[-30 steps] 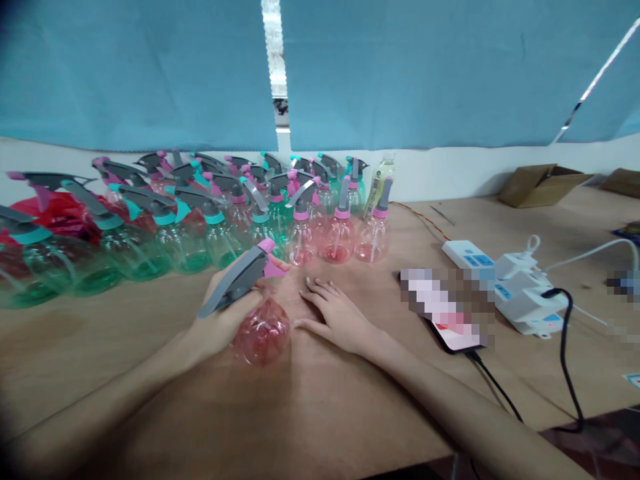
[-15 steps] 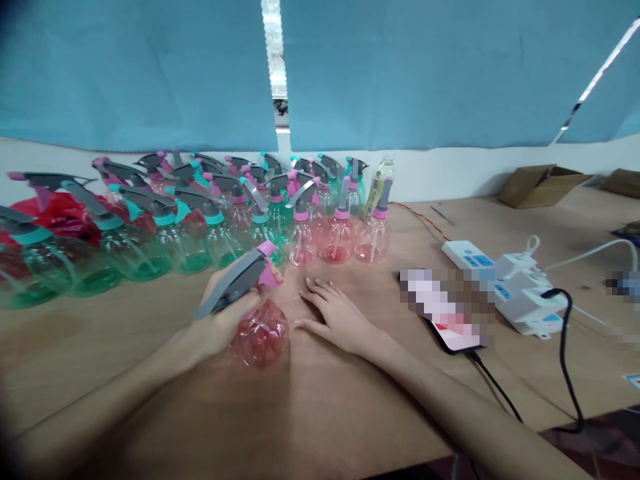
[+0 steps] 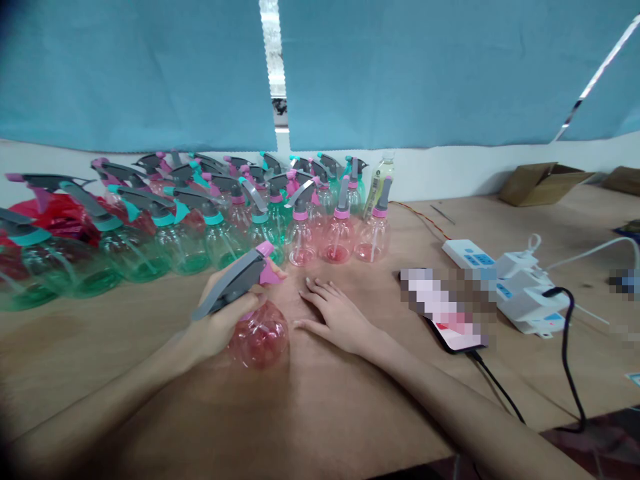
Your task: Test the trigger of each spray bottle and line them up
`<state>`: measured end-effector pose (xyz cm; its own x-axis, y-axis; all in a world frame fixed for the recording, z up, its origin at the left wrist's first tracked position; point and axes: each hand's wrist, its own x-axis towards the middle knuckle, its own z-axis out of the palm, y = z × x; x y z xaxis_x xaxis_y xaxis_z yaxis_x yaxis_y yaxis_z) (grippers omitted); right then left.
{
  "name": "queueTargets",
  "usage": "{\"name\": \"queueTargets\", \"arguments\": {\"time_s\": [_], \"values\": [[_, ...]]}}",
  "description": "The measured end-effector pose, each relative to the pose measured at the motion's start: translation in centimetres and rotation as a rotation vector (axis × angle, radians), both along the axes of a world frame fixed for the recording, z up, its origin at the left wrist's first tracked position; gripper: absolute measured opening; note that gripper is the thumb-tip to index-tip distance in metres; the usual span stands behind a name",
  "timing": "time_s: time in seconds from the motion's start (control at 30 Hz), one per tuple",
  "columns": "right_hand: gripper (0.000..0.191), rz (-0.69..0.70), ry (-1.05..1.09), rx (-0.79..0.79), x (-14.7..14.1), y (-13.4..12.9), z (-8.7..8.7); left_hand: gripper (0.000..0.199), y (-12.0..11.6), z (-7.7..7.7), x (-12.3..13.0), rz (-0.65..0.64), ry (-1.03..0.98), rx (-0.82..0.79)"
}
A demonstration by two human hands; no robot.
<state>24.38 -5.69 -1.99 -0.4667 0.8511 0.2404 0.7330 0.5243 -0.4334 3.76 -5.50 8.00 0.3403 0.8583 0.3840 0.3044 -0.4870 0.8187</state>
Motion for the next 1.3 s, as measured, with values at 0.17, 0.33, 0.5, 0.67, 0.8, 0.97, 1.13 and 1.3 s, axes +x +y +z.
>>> {"name": "queueTargets", "arguments": {"time_s": [0.17, 0.33, 0.5, 0.67, 0.8, 0.97, 1.13, 1.3], "values": [[0.070, -0.003, 0.011, 0.009, 0.0, 0.0, -0.1, 0.007, 0.0, 0.1, 0.1, -0.021, -0.017, -0.021], [0.068, -0.002, 0.014, 0.010, 0.0, -0.1, -0.1, 0.008, -0.2, -0.3, 0.3, 0.012, -0.034, 0.012], [0.071, 0.001, -0.015, 0.001, 0.0, -0.1, 0.1, 0.014, -0.1, -0.7, 0.3, -0.028, -0.081, -0.037], [0.070, -0.002, -0.006, 0.003, 0.0, 0.0, 0.0, 0.018, 0.0, -1.0, 0.1, -0.031, -0.069, -0.068], [0.068, -0.003, 0.010, 0.020, 0.0, 0.0, -0.1, 0.013, 0.0, -1.0, 0.0, -0.016, -0.057, -0.067], [0.070, -0.002, -0.016, 0.033, -0.1, 0.0, 0.0, 0.035, -0.3, 0.0, 0.5, -0.079, -0.129, -0.097], [0.068, 0.005, -0.014, 0.033, -0.1, 0.2, 0.4, 0.037, -0.3, 0.1, 0.8, -0.057, -0.116, -0.084], [0.065, 0.091, -0.020, -0.064, 0.9, -0.2, 2.5, 0.029, -0.2, -0.5, 1.6, 0.040, -0.068, -0.018]]}}
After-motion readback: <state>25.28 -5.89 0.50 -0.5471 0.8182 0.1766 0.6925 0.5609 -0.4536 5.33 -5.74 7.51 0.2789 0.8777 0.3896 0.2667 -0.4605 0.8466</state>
